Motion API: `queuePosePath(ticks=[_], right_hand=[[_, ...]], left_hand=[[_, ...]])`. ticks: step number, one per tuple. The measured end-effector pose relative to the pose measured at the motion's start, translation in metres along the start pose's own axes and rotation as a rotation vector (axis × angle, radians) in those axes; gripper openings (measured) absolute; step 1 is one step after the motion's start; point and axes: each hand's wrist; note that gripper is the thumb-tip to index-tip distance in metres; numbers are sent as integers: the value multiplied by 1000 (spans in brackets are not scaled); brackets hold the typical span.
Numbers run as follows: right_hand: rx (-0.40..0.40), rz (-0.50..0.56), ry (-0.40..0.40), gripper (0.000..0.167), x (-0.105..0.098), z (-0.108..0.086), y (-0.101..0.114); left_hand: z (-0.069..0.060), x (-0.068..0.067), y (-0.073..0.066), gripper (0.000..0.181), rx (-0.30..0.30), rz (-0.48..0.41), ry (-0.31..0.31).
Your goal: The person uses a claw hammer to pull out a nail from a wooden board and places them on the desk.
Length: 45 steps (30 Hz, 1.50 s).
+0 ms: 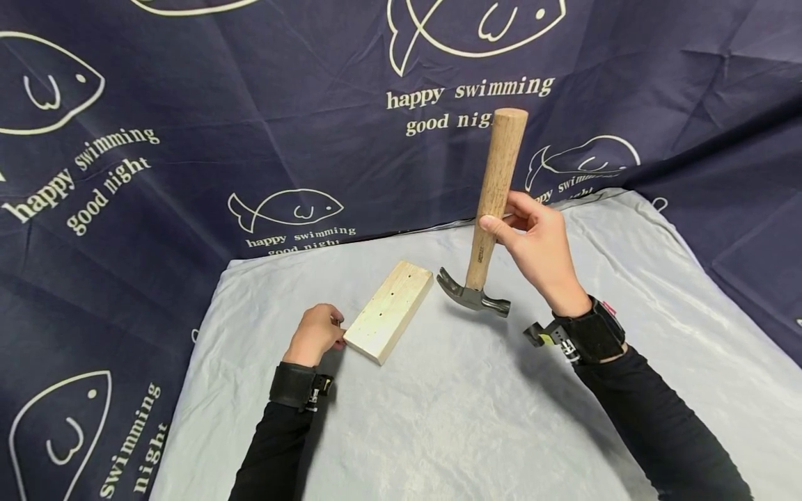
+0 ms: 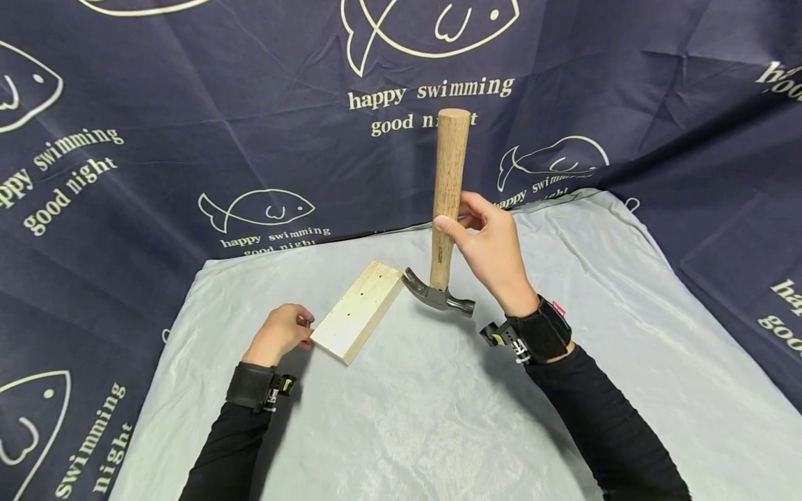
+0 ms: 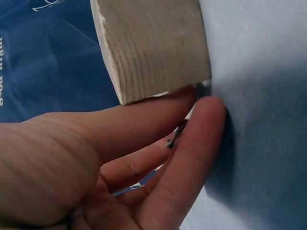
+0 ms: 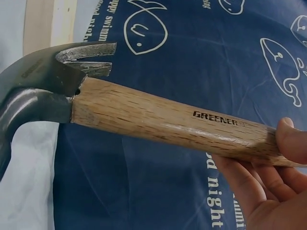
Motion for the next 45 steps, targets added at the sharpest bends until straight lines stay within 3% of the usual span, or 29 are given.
queuePosePath(ticks=[7,26,35,39,45], right_hand=[[36,14,8,34,-1,-3,-6],[55,19,13,33,1,-5,-12],[60,14,11,34,1,-6,-11],[57,1,13,36,2,-7,-7],[30,11,41,37,7,-8,0]], left_hand=[[-2,2,1,34,-17,-2,-8],[-1,0,5,26,13,23,-14],[0,-6,1,33,24,43,-1],[-1,-8,-6,34,84,110,-71],[-8,-5,-28,29,274,208,-268]])
Point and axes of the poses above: each hand's wrist, its own z-axis towards the middle knuckle, its own x-axis out of the palm, y = z × x, and after that the axes turned 7 degrees about x, right-handed
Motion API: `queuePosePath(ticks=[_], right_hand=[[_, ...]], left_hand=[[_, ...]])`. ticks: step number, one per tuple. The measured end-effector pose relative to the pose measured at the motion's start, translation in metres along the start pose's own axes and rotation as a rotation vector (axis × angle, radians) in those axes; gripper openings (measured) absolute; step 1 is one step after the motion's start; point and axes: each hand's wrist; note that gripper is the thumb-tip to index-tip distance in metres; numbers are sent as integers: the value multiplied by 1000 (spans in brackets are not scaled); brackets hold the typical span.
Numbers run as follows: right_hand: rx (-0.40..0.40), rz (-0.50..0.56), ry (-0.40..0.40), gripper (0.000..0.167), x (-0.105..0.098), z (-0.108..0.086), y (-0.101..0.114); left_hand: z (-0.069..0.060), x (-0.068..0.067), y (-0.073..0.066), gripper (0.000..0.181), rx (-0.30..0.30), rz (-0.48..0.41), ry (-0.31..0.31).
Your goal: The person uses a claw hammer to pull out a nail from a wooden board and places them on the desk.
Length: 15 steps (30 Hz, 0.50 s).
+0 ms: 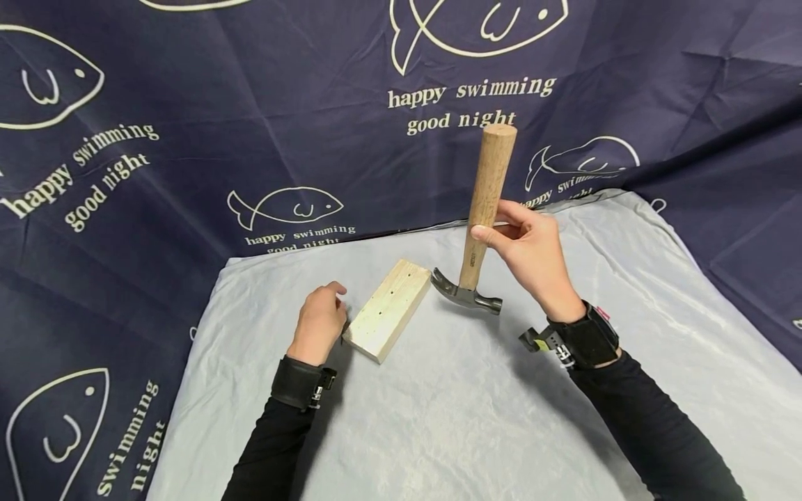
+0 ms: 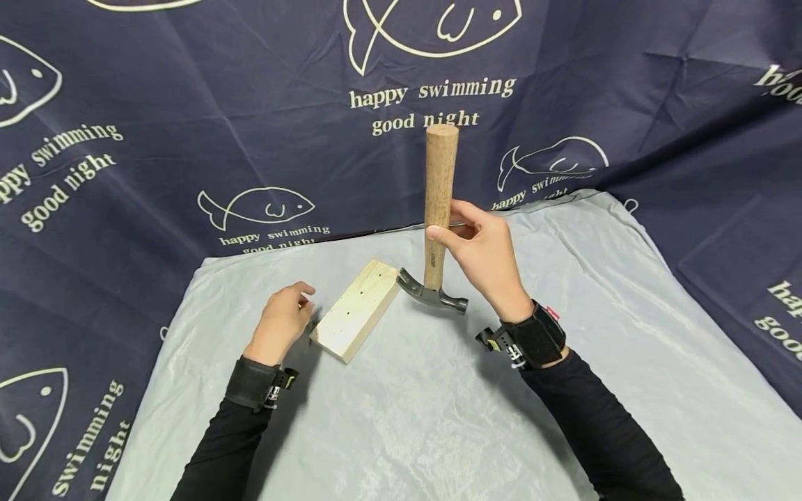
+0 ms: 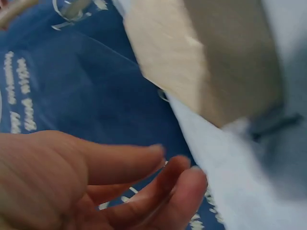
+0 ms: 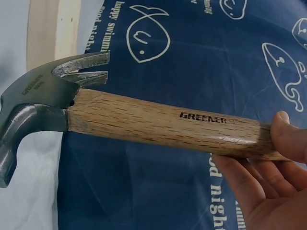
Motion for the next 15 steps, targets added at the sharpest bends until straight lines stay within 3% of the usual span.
queuePosePath(ticks=[4,9,12,15], right_hand=[[-14,14,21,38,5,-3,6],[-18,50,41,38,11,-6,12],[-33,80,57,39,15,-9,16],[-52,106,77,40,23,-12,18]], left_hand=[[0,-5,-21,26,103,-11,-125],[4,-12,-50,25,238,-132,-216],[7,-15,-67,25,315,-290,-216],[10,-17,-83,31,361,-451,-166]])
Point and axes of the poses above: each hand's wrist, its own z-axis towards the middle knuckle, its own x-axis out of the palm, y = z × x, and after that the axes turned 7 degrees about x, right-handed
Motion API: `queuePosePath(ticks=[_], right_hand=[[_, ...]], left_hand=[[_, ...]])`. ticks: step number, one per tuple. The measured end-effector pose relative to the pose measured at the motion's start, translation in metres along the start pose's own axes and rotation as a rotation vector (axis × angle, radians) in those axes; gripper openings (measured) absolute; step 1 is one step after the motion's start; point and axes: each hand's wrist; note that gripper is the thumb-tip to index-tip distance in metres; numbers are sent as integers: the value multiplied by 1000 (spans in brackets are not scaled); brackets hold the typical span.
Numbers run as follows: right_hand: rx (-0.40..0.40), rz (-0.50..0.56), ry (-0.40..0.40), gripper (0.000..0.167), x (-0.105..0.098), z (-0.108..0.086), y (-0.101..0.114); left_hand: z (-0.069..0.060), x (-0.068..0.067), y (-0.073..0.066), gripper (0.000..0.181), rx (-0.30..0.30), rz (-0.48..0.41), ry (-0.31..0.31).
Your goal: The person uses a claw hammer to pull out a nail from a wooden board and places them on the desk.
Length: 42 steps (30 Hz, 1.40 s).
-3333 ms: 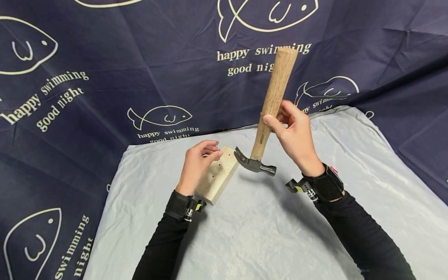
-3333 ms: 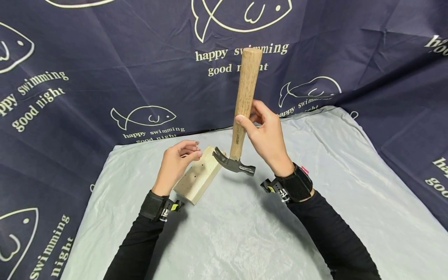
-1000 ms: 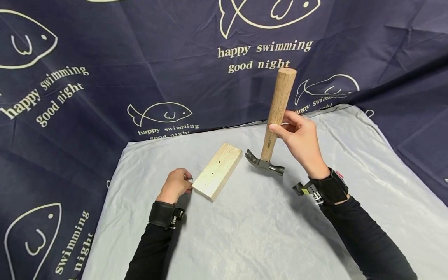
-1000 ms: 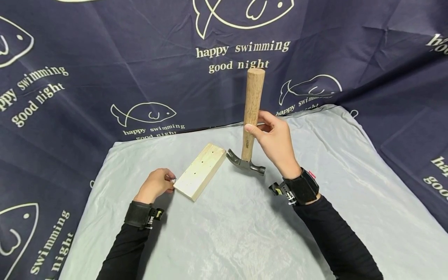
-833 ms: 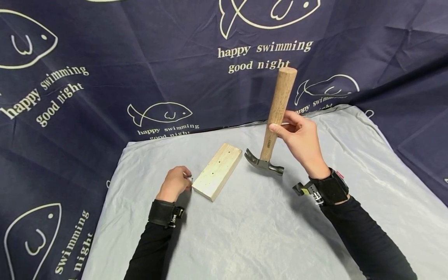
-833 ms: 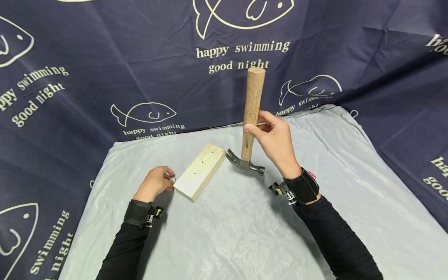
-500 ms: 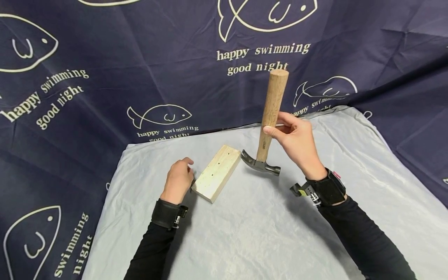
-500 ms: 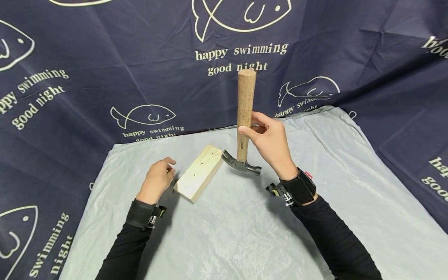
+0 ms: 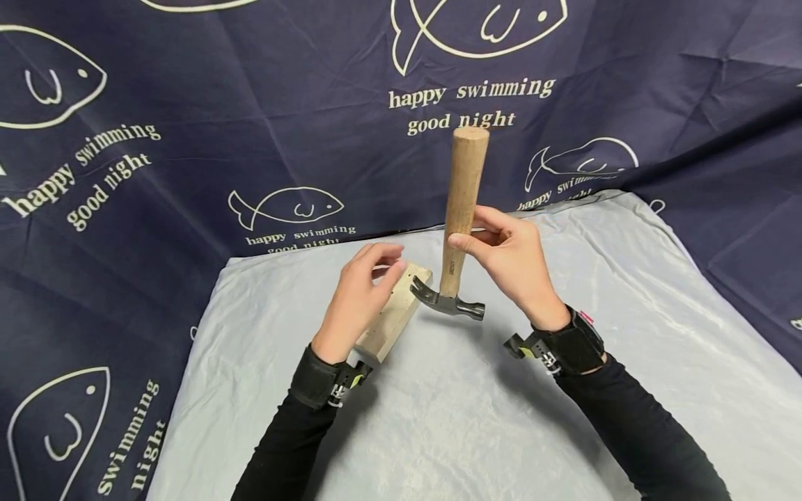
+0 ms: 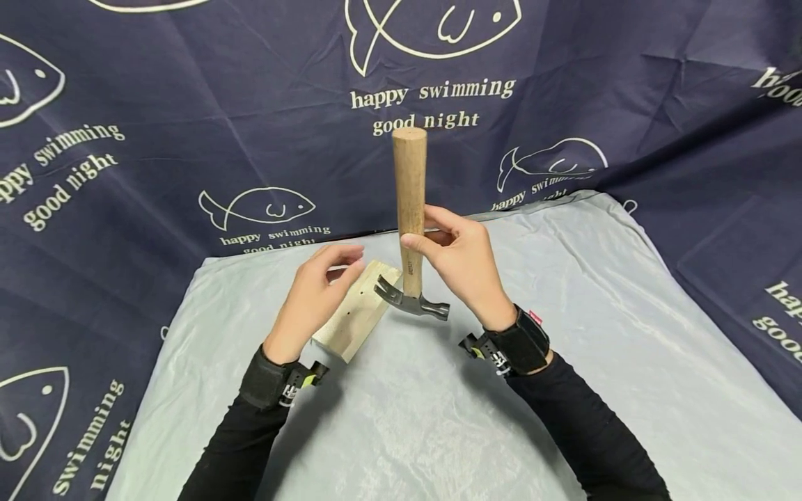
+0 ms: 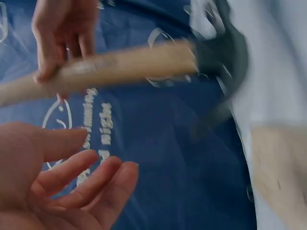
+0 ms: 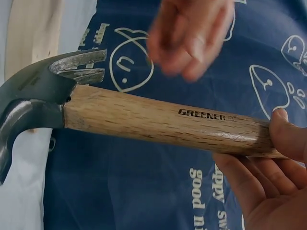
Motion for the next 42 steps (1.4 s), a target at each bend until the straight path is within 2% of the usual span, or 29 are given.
queuePosePath(ticks=[2,5,9,13,19,26,35,42], right_hand=[[-11,23,17,41,6,-1,1],[-20,59,46,42,13,-2,2],[-21,77,57,42,20,-5,5],[-5,93,72,42,25,-7,9],[30,114,105,42,36,-9,8],[44,129,101,42,42,-7,6],[-54,56,135,35,49,-6,10],[-87,10,186,32,50,-5,9]], left_hand=[[5,4,-7,38,-8,-80,32],[10,9,-14,51,-27,-144,75],[12,13,-19,57,-33,-174,116],[13,15,-20,50,-22,-190,123],[11,12,-15,27,-59,-174,126],[8,4,-19,20,-50,-149,131],[1,-8,-22,19,-39,-124,67],[-2,-20,-17,22,-13,-82,72]])
Point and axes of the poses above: each hand's wrist, its own z-axis towards the middle knuckle, its own x-axis out of the palm, y = z × x, and after that the axes turned 7 degrees about x, right-handed
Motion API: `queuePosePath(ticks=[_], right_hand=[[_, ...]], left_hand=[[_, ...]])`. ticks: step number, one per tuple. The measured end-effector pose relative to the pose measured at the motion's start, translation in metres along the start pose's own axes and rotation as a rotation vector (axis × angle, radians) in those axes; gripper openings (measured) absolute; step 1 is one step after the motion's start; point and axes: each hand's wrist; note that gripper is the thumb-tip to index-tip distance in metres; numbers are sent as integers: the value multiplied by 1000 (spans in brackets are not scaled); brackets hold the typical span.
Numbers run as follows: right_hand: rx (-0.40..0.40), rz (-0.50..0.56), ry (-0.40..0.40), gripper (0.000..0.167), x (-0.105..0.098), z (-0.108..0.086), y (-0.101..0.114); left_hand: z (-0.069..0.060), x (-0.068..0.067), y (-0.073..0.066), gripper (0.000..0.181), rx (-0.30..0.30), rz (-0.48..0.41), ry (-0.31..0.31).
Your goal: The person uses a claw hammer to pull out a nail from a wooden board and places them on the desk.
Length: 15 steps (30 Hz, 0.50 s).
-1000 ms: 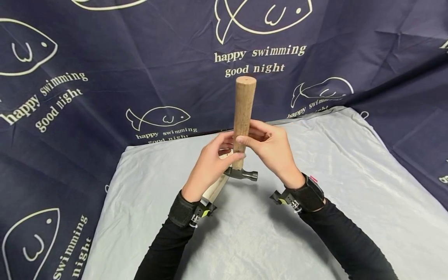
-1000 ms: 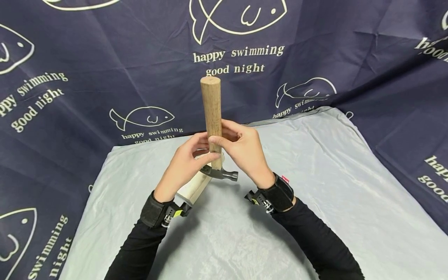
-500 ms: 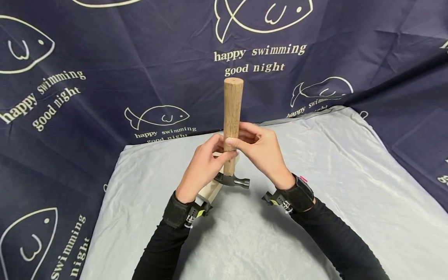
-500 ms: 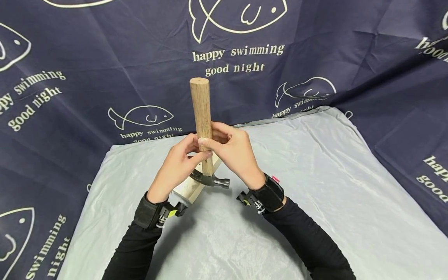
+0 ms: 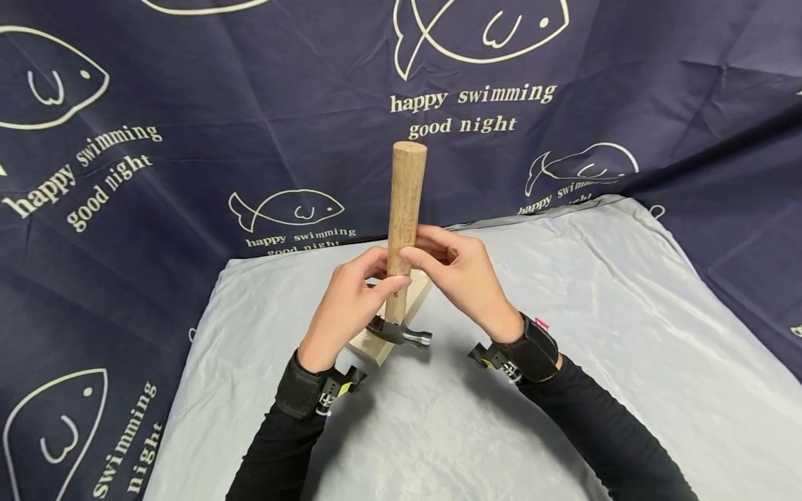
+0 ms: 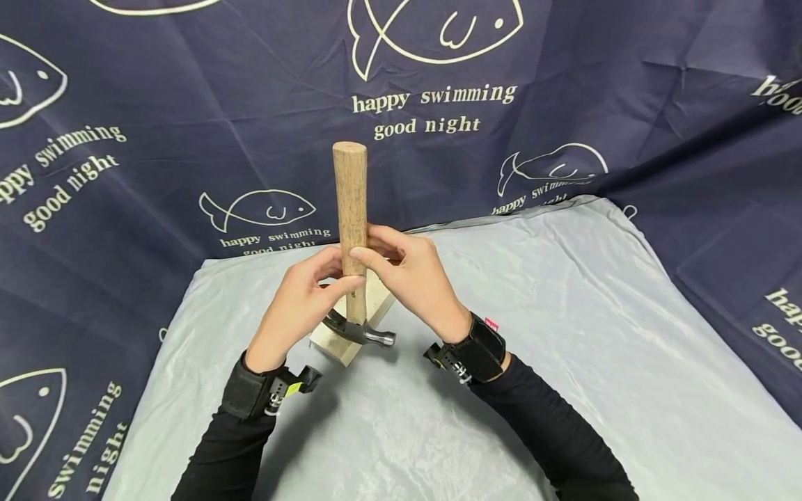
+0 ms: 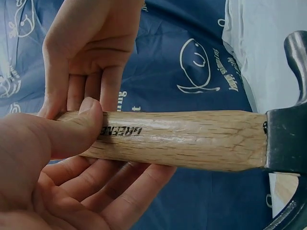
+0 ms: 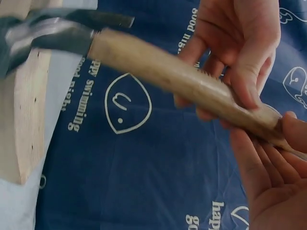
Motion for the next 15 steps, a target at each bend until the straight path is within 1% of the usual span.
queuePosePath(ticks=[4,8,11,15], right_hand=[[19,13,52,29,-4,0,-4],[61,16,107,25,-9,0,-12],[89,-39,130,24,-14,0,-19],[117,-177,138,22,-22,-1,-30]], left_hand=[[-4,-11,5,25,-26,44,-16],[-8,-24,11,25,-82,97,-30],[-11,-35,18,23,-134,118,-26],[-15,-48,29,22,-221,111,0]])
Point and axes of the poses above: each hand's wrist, its own z-axis towards the middle knuckle, its own x-axis out of the palm, y = z × x, and after that the axes turned 7 degrees about x, right-handed
